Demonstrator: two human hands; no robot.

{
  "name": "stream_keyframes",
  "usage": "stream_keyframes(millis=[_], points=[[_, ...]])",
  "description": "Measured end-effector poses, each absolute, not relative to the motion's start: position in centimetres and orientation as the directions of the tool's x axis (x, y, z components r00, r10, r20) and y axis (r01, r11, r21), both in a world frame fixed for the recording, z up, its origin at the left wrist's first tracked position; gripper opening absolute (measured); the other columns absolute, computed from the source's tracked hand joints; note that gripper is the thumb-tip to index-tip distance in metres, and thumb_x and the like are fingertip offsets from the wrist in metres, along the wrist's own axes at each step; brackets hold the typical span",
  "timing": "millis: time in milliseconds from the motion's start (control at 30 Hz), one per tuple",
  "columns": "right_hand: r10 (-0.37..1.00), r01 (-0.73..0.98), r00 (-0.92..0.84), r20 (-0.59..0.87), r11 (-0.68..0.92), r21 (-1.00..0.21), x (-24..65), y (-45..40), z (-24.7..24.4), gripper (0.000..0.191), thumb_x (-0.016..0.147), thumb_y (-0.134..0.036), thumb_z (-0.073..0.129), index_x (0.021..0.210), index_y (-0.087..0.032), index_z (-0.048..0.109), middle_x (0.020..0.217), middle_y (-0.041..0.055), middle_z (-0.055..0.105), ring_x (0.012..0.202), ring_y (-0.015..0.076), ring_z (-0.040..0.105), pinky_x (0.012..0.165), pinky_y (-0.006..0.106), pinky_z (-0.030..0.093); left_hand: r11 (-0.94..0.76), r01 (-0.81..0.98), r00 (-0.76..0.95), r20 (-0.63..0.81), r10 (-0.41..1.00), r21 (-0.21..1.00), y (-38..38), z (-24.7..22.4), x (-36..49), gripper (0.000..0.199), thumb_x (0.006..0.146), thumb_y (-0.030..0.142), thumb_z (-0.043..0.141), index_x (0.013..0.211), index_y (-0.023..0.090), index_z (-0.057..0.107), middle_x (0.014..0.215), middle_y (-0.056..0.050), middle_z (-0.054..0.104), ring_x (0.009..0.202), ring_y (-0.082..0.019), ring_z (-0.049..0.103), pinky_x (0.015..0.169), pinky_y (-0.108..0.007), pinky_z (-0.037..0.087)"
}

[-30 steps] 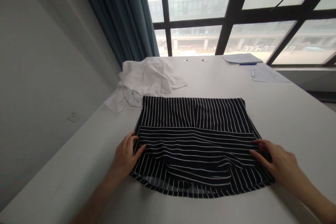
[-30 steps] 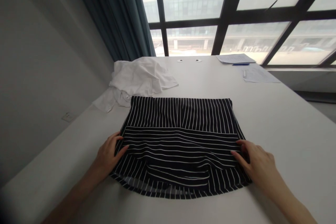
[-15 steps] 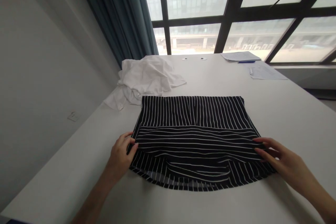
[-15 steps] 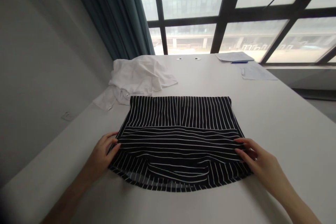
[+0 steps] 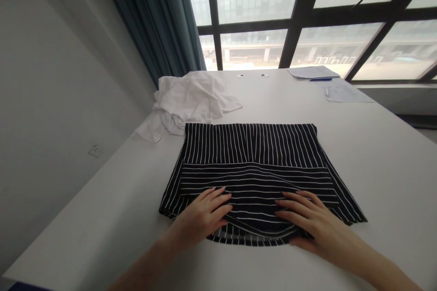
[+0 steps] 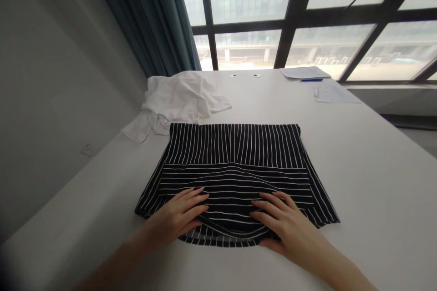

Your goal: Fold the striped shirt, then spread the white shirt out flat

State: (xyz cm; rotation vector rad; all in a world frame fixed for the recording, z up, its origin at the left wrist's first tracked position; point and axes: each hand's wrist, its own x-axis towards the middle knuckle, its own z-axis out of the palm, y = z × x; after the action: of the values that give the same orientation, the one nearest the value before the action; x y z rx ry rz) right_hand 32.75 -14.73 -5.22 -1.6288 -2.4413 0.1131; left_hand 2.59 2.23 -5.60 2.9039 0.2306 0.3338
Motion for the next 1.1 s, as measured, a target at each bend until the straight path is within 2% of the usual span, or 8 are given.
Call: stream_keyframes(millis=[100, 267, 367, 467, 567, 767, 1000, 1100], points=[[0.924, 0.892, -0.368, 0.106, 0.383, -0.238, 33.1, -14.8, -5.3, 0.041, 0.088, -0.039, 0.062, 0.128, -0.033, 0.058, 0.135, 0.0021, 0.06, 0.128, 0.0299, 0.051, 0.102, 0.054, 0.042, -0.959, 0.125, 0.95, 0.248, 0.19, 0.255, 2.2, -6.0, 2.6, 0.025, 0.092, 0.02, 0.056, 0.117, 0.022, 0.059, 0.128, -0.009, 0.063, 0.128, -0.028, 0.052, 0.106, -0.049, 0.045], [0.967, 0.831, -0.235, 0.095, 0.251, -0.497, 32.9, -15.2, -4.6, 0.024, 0.091, -0.03, 0.055, 0.111, -0.025, 0.066, 0.13, 0.008, 0.062, 0.13, 0.0271, 0.049, 0.106, 0.049, 0.041, -0.79, 0.162, 0.906, 0.227, 0.356, 0.591, 2.1, -5.2, 2.6, 0.016, 0.094, 0.026, 0.054, 0.108, 0.02, 0.058, 0.123, -0.009, 0.065, 0.13, -0.024, 0.05, 0.107, -0.043, 0.045], [0.986, 0.746, -0.164, 0.023, 0.139, -0.651, 32.8, -15.2, -3.9, 0.026, 0.092, -0.031, 0.051, 0.113, -0.024, 0.065, 0.13, 0.0097, 0.06, 0.131, 0.0257, 0.047, 0.104, 0.043, 0.045, -0.691, 0.159, 0.902, 0.18, 0.392, 0.705, 2.3, -4.7, 2.8, 0.018, 0.094, 0.03, 0.055, 0.108, 0.02, 0.058, 0.119, -0.009, 0.065, 0.129, -0.023, 0.05, 0.108, -0.04, 0.042], [0.984, 0.731, -0.167, -0.062, 0.081, -0.678, 32.9, -15.2, -3.7, 0.025, 0.091, -0.036, 0.054, 0.11, -0.026, 0.067, 0.131, 0.0084, 0.06, 0.133, 0.0277, 0.044, 0.109, 0.048, 0.039, -0.693, 0.179, 0.913, 0.144, 0.382, 0.699, 2.5, -4.8, 2.7, 0.013, 0.094, 0.028, 0.055, 0.104, 0.021, 0.06, 0.115, -0.005, 0.067, 0.128, -0.022, 0.05, 0.114, -0.043, 0.031], [0.977, 0.755, -0.176, -0.116, 0.059, -0.653, 33.1, -15.2, -4.2, 0.022, 0.089, -0.043, 0.059, 0.098, -0.028, 0.071, 0.131, 0.0066, 0.059, 0.134, 0.0302, 0.041, 0.11, 0.052, 0.035, -0.707, 0.231, 0.909, 0.11, 0.401, 0.668, 2.4, -5.4, 2.6, 0.012, 0.095, 0.022, 0.052, 0.097, 0.023, 0.064, 0.109, -0.002, 0.068, 0.125, -0.02, 0.051, 0.116, -0.043, 0.025], [0.993, 0.766, -0.09, -0.075, 0.021, -0.643, 33.4, -15.2, -5.0, 0.024, 0.088, -0.047, 0.059, 0.079, -0.026, 0.068, 0.129, 0.0053, 0.059, 0.129, 0.0288, 0.045, 0.106, 0.048, 0.039, -0.716, 0.233, 0.893, 0.147, 0.426, 0.659, 1.9, -6.1, 2.7, 0.005, 0.087, 0.027, 0.066, 0.09, 0.024, 0.064, 0.101, -0.001, 0.067, 0.117, -0.021, 0.054, 0.113, -0.043, 0.026], [1.0, 0.792, -0.003, -0.004, 0.0, -0.611, 32.8, -15.0, -5.7, 0.024, 0.094, -0.039, 0.051, 0.079, -0.024, 0.061, 0.114, 0.007, 0.063, 0.111, 0.0247, 0.056, 0.095, 0.045, 0.046, -0.751, 0.321, 0.814, 0.238, 0.53, 0.577, 1.4, -6.5, 3.2, 0.012, 0.086, 0.016, 0.064, 0.078, 0.019, 0.056, 0.089, -0.001, 0.061, 0.093, -0.018, 0.057, 0.098, -0.04, 0.042], [0.999, 0.835, 0.012, 0.04, 0.012, -0.551, 32.7, -14.8, -6.5, 0.019, 0.091, -0.035, 0.055, 0.077, -0.024, 0.061, 0.108, 0.0065, 0.065, 0.106, 0.025, 0.059, 0.091, 0.047, 0.048, -0.772, 0.34, 0.796, 0.272, 0.54, 0.537, 1.2, -6.9, 3.3, 0.015, 0.083, 0.014, 0.067, 0.076, 0.019, 0.055, 0.087, -0.001, 0.06, 0.092, -0.019, 0.056, 0.095, -0.04, 0.043]])
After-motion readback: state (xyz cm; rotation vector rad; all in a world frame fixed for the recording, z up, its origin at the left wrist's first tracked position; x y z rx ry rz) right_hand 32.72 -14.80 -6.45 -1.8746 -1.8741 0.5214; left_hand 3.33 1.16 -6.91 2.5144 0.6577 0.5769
